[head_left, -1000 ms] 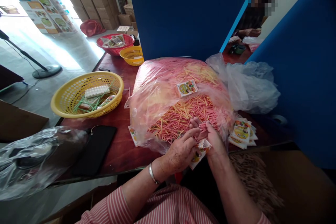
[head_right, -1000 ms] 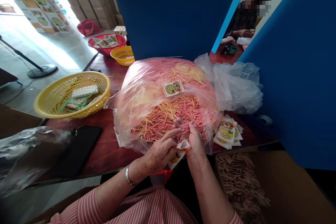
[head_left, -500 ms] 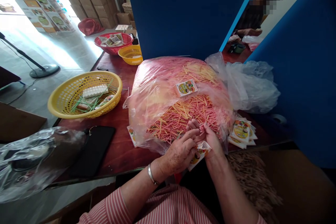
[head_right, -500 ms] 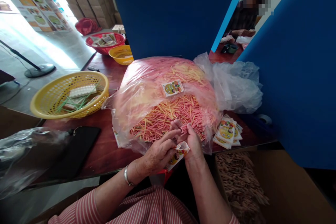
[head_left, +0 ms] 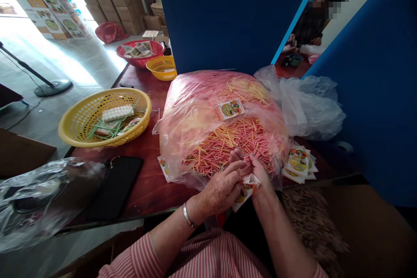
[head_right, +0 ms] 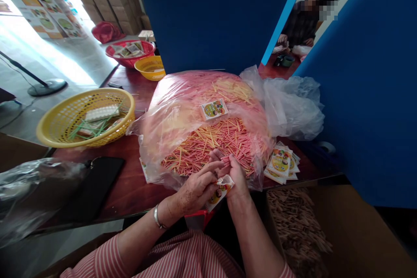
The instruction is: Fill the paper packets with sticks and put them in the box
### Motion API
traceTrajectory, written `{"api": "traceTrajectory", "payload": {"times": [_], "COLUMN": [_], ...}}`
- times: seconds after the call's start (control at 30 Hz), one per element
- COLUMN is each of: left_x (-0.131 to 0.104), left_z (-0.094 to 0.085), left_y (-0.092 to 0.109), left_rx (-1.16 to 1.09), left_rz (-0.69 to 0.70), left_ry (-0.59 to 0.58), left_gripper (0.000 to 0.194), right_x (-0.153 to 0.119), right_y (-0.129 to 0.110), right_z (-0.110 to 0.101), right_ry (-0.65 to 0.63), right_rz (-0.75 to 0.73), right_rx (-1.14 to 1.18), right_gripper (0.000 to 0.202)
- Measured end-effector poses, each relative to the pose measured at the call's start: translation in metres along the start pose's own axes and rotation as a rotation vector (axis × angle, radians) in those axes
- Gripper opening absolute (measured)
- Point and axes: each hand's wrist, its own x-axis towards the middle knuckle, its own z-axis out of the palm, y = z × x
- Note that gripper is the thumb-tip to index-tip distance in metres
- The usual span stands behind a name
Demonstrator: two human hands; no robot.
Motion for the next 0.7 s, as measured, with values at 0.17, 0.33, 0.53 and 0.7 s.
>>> {"api": "traceTrajectory", "payload": {"times": [0.17,0.33,0.53,0.7], "left_x": [-0.0011,-0.0020,-0.0043,-0.0065], "left_z": [-0.0012,-0.0018,-0.0004,0.0010], "left_y": [0.0005,0.0005,0.0005,-0.0018], "left_rx": [0.030,0.058,0.074,0.080], "left_rz": [-0.006,0.007,0.017,0.011], "left_ry": [-0.001,-0.025,-0.055,-0.064], "left_gripper": [0.013,0.013,0.014,0.014], "right_x": [0.0014,0.0040,0.0015,0.0010], "right_y": [0.0023,0.0042,0.0059,0.0073], "right_z": [-0.0013,-0.0068,-0.0084,-0.0080], "right_ry": [-0.002,-0.030,0.010,0.019], "right_rz": [-0.013,-0.068,-0.192,-0.231], "right_rx": [-0.013,-0.072,-0.141,-0.143], "right_gripper": [0.038,0.036,0.033,0.030]}}
